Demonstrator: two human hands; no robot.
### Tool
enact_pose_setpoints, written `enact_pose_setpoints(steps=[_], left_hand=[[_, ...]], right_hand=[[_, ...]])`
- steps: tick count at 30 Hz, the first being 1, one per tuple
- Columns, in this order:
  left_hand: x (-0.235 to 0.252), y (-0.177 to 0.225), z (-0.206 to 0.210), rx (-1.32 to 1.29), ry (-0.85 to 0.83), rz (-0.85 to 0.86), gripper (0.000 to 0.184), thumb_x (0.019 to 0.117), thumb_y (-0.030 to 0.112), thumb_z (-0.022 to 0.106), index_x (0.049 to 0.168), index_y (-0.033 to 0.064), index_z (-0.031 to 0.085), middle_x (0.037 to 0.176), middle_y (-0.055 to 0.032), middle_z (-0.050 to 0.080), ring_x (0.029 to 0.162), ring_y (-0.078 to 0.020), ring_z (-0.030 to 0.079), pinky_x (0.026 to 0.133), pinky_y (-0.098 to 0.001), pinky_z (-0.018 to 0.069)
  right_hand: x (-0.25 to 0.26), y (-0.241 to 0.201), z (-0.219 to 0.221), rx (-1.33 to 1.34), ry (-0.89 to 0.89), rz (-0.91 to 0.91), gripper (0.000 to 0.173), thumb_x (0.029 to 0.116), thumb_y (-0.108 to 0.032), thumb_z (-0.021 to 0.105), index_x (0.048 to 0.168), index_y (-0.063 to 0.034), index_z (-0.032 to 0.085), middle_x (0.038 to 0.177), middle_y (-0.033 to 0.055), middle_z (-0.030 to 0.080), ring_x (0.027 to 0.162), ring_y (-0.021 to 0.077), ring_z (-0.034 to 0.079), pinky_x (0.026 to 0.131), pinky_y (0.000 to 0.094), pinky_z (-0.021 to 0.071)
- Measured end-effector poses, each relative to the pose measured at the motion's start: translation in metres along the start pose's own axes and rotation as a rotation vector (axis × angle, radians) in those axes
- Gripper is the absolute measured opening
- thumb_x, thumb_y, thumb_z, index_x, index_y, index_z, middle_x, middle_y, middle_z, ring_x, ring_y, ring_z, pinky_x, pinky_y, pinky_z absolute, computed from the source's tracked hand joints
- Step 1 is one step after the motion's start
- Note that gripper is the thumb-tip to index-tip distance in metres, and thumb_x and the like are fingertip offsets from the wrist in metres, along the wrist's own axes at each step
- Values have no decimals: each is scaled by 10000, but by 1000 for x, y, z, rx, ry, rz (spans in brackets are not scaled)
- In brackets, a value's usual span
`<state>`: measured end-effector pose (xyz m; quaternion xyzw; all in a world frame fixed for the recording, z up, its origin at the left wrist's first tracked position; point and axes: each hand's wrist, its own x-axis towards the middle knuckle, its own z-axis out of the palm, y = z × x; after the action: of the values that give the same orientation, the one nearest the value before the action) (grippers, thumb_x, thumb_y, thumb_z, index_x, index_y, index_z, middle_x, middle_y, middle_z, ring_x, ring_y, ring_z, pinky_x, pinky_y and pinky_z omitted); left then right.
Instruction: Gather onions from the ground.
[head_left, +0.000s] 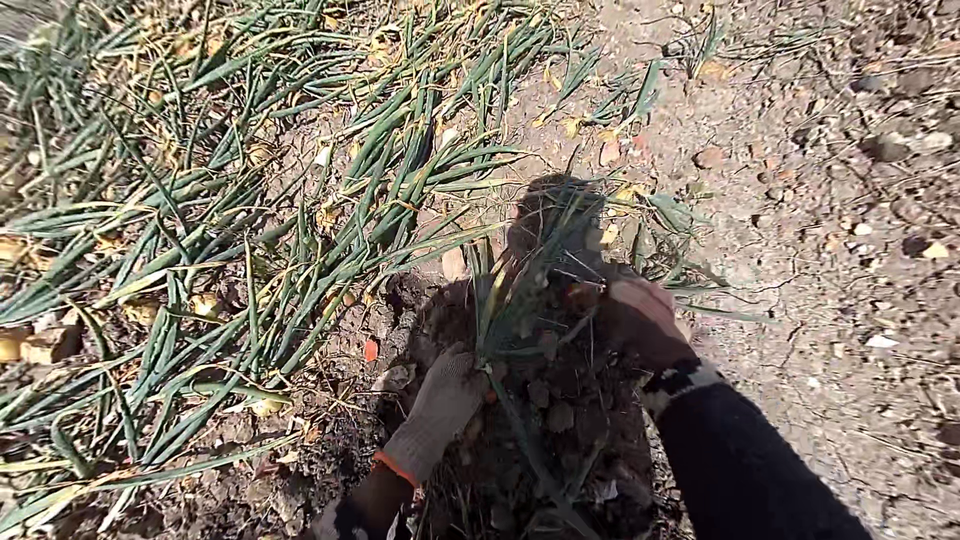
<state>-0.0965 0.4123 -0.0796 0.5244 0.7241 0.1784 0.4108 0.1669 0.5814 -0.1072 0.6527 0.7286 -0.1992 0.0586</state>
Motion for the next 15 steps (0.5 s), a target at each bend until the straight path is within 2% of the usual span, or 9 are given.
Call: enact_pose_setpoints(steps=[2, 3, 5, 7, 8, 10, 12, 14, 15], left_hand=[[16, 17, -9, -66, 60, 44, 230, 1022, 297, 620, 1155, 153, 740, 1250, -57, 668, 1076, -220, 661, 921, -497, 559], [26, 27, -13, -62, 54, 63, 242, 1035, 284, 599, 1199, 145, 710, 1253, -85, 664, 1045, -245, 671, 879, -522, 565], [54, 55, -14, -17, 17, 47, 291, 1055, 325, 555, 1249, 140, 669, 1172, -126, 686, 986, -280, 681, 836, -559, 563], [74, 81, -9, 136, -26, 25, 331, 1054, 377, 537, 1191, 113, 682, 1062, -179, 699, 930, -357, 685, 796, -633, 538], [80, 91, -5, 229, -33, 35, 327, 1041, 383, 555, 1145, 112, 706, 1071, -187, 698, 947, -386, 681, 794, -662, 527], [87, 105, 6, 398, -30, 63, 332, 1011, 398, 598, 1109, 113, 738, 1223, -201, 664, 1090, -438, 647, 852, -712, 502], [89, 109, 14, 476, -31, 76, 357, 1001, 427, 614, 1108, 109, 736, 1262, -213, 649, 1142, -457, 625, 887, -719, 494], [90, 114, 8, 428, -58, 47, 340, 997, 379, 639, 1136, 81, 725, 1214, -222, 672, 1112, -455, 642, 886, -710, 495], [88, 118, 2, 376, -81, 27, 304, 996, 327, 646, 1135, 66, 718, 1173, -220, 684, 1075, -441, 657, 874, -692, 504]], right_hand=[[-29, -6, 4, 111, 104, 29, 346, 1033, -194, 560, 1343, -50, 615, 1222, 259, 669, 1108, 468, 651, 905, 685, 507], [-48, -4, 7, 172, 173, 16, 330, 1053, -183, 525, 1349, -58, 600, 1224, 250, 662, 1091, 457, 659, 880, 674, 527], [-74, -1, 13, 128, 242, -1, 288, 1029, -129, 536, 1297, -48, 603, 1120, 245, 666, 911, 456, 690, 715, 645, 563], [-88, 5, 23, 69, 204, 28, 319, 1010, -129, 581, 1317, -43, 606, 1116, 228, 676, 858, 433, 703, 687, 618, 574], [-91, 9, 27, 47, 117, 73, 342, 1013, -156, 592, 1339, -53, 598, 1144, 221, 678, 890, 428, 704, 720, 618, 574], [-91, 21, 28, 10, 24, 110, 295, 987, -182, 640, 1262, -76, 638, 1149, 196, 688, 915, 420, 706, 728, 617, 571], [-84, 35, 27, 42, 114, 82, 321, 946, -154, 683, 1262, -100, 662, 1210, 186, 673, 962, 422, 698, 735, 637, 570], [-69, 51, 21, 115, 233, 65, 389, 962, -168, 679, 1348, -134, 650, 1301, 194, 662, 1045, 450, 683, 784, 691, 544], [-59, 59, 17, 143, 251, 65, 381, 979, -167, 644, 1357, -126, 636, 1289, 204, 658, 1042, 459, 676, 777, 703, 534]])
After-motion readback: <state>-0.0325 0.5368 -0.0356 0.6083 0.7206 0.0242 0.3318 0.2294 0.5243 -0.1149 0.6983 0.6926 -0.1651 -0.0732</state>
